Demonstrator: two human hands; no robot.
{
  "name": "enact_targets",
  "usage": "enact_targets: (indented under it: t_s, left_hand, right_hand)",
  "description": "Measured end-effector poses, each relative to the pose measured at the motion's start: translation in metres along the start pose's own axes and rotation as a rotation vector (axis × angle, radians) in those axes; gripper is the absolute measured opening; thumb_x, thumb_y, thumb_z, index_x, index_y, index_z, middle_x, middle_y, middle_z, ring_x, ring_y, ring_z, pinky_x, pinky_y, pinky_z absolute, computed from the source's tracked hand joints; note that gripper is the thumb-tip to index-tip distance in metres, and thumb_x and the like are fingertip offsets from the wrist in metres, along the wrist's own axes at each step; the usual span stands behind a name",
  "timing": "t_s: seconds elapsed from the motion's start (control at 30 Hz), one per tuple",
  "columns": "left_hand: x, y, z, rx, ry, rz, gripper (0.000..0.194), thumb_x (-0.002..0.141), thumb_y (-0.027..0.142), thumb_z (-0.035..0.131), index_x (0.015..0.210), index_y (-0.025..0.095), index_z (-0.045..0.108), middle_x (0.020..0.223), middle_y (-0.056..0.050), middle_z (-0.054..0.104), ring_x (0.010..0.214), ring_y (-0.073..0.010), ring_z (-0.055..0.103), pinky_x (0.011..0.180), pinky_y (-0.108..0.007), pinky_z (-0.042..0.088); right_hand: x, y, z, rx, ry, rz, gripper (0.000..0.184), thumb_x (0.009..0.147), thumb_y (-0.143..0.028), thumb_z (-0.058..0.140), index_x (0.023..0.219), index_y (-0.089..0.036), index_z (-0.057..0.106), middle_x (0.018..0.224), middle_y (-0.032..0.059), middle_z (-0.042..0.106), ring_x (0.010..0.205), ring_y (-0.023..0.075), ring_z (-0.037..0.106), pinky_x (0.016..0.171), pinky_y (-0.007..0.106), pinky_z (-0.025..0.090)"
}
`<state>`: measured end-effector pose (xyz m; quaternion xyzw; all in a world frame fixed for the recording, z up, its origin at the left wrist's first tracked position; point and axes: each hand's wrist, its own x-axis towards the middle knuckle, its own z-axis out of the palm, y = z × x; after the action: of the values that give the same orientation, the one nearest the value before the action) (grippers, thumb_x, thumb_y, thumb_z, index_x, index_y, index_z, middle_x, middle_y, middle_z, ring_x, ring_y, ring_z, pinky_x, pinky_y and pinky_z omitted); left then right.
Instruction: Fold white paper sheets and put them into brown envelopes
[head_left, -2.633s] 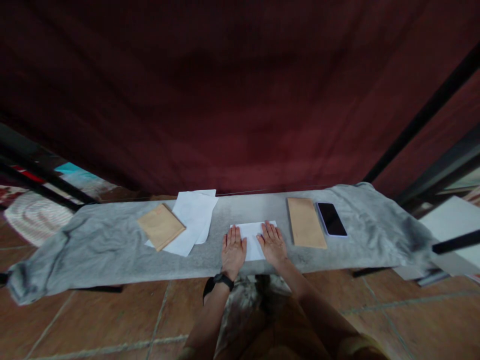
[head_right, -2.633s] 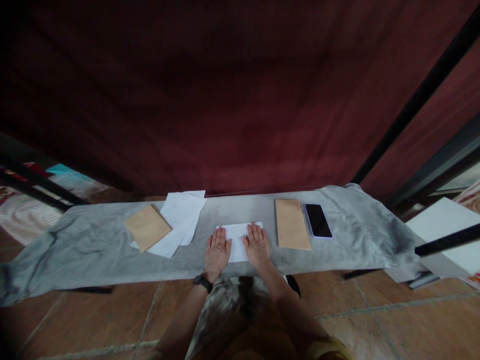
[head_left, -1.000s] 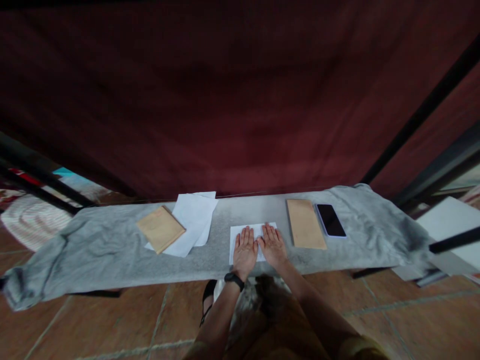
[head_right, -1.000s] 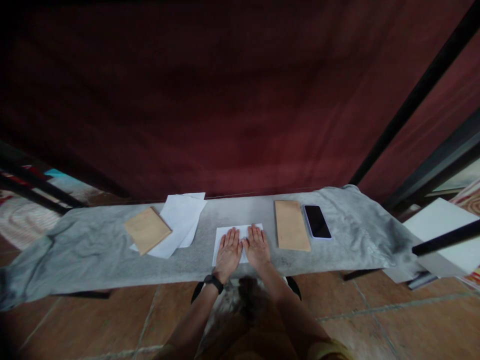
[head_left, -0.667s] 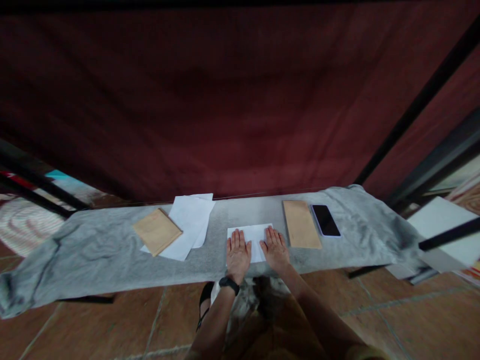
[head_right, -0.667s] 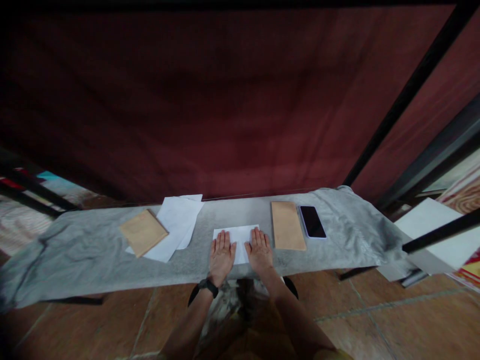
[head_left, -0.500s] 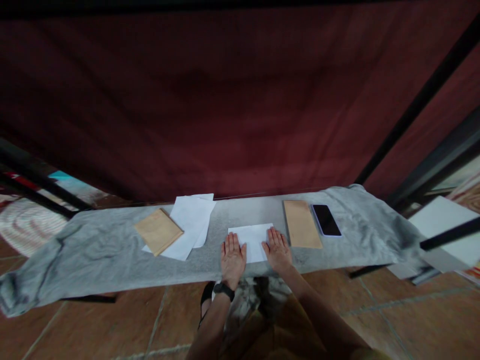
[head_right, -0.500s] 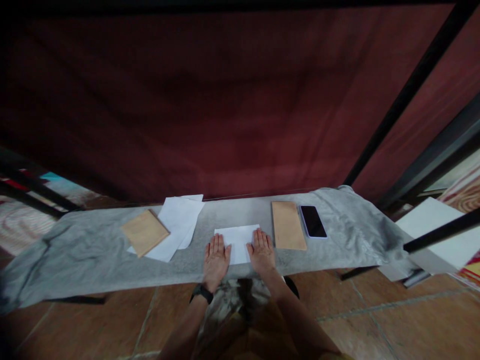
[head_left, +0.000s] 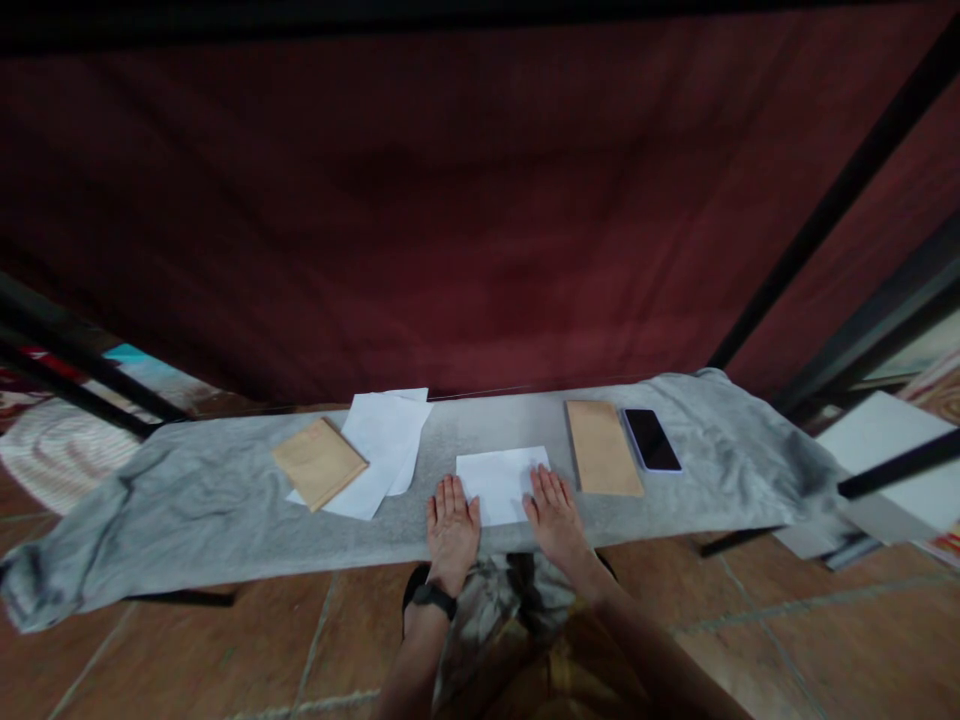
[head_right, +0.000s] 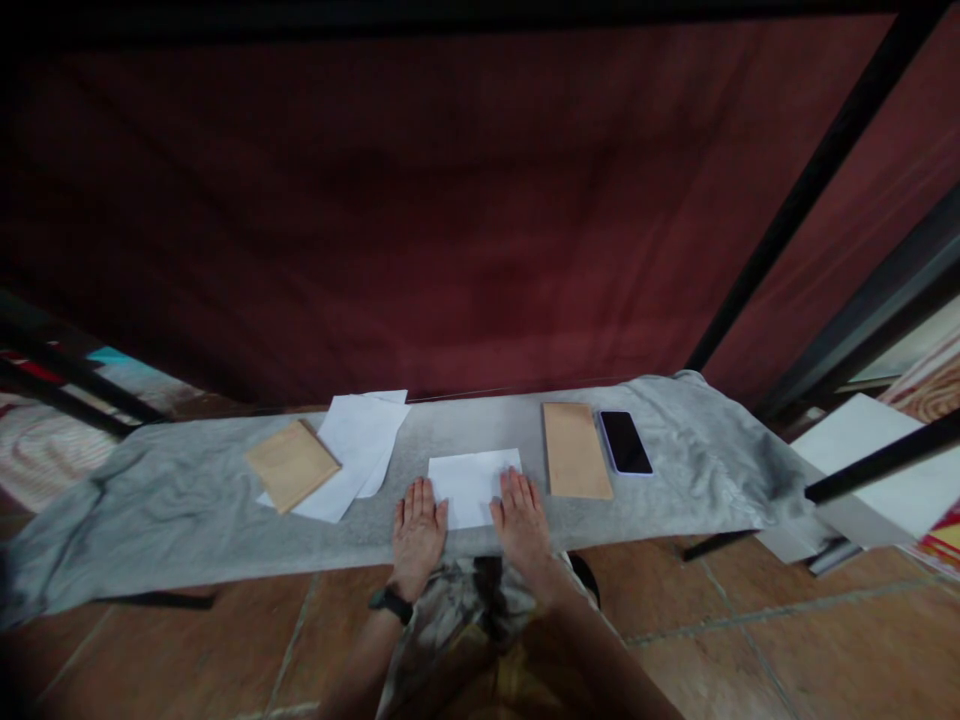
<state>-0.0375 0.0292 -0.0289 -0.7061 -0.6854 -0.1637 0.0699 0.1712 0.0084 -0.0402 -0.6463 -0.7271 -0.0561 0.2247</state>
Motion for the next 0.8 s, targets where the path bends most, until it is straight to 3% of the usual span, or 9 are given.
enact_targets:
  t_s: [0.13,0.3,0.43,0.67,0.8]
  left_hand:
    - [0.001,0.0,-0.001,-0.004,-0.001,-0.003,0.059,0.105,0.039,0.029,0.153,0.007,0.043,0.156,-0.019,0.046,0.148,-0.0292,0.04,0.123,-0.051,0.03]
    - [0.001,0.0,-0.003,-0.015,-0.007,-0.02,0.059,0.104,0.038,0.032,0.153,0.008,0.044,0.154,-0.02,0.048,0.148,-0.0301,0.04,0.122,-0.053,0.03]
    - [0.005,0.017,-0.004,-0.009,0.046,-0.069,0.058,0.101,0.031,0.034,0.152,0.006,0.043,0.157,-0.021,0.045,0.151,-0.0341,0.034,0.124,-0.061,0.022]
    - [0.028,0.076,0.002,-0.113,-0.144,0.228,0.057,0.103,0.034,0.032,0.154,0.01,0.041,0.161,-0.016,0.039,0.153,-0.0281,0.031,0.124,-0.052,0.027]
    - [0.04,0.089,0.011,-0.119,-0.237,0.284,0.059,0.105,0.038,0.03,0.154,0.009,0.04,0.162,-0.016,0.039,0.153,-0.0274,0.031,0.125,-0.05,0.027]
  right_hand:
    - [-0.018,-0.007,-0.015,0.044,-0.017,-0.129,0.049,0.106,-0.033,0.042,0.152,-0.019,0.047,0.159,0.012,0.045,0.147,0.0262,0.041,0.12,0.049,0.033]
    - [-0.033,-0.002,-0.021,-0.004,-0.008,-0.13,0.055,0.105,-0.035,0.045,0.155,-0.014,0.041,0.159,0.0157,0.043,0.147,0.0287,0.041,0.119,0.05,0.035]
    - [-0.036,0.003,-0.019,-0.006,-0.014,-0.142,0.056,0.105,-0.035,0.044,0.156,-0.013,0.038,0.16,0.0158,0.043,0.148,0.0282,0.039,0.12,0.05,0.032]
    - [-0.034,0.002,-0.018,0.001,-0.064,-0.114,0.053,0.106,-0.036,0.04,0.156,-0.015,0.04,0.161,0.0141,0.042,0.148,0.028,0.039,0.12,0.052,0.031]
    - [-0.034,0.002,-0.016,0.02,-0.066,-0.078,0.053,0.106,-0.038,0.039,0.154,-0.017,0.044,0.161,0.0128,0.041,0.147,0.0287,0.041,0.12,0.05,0.031]
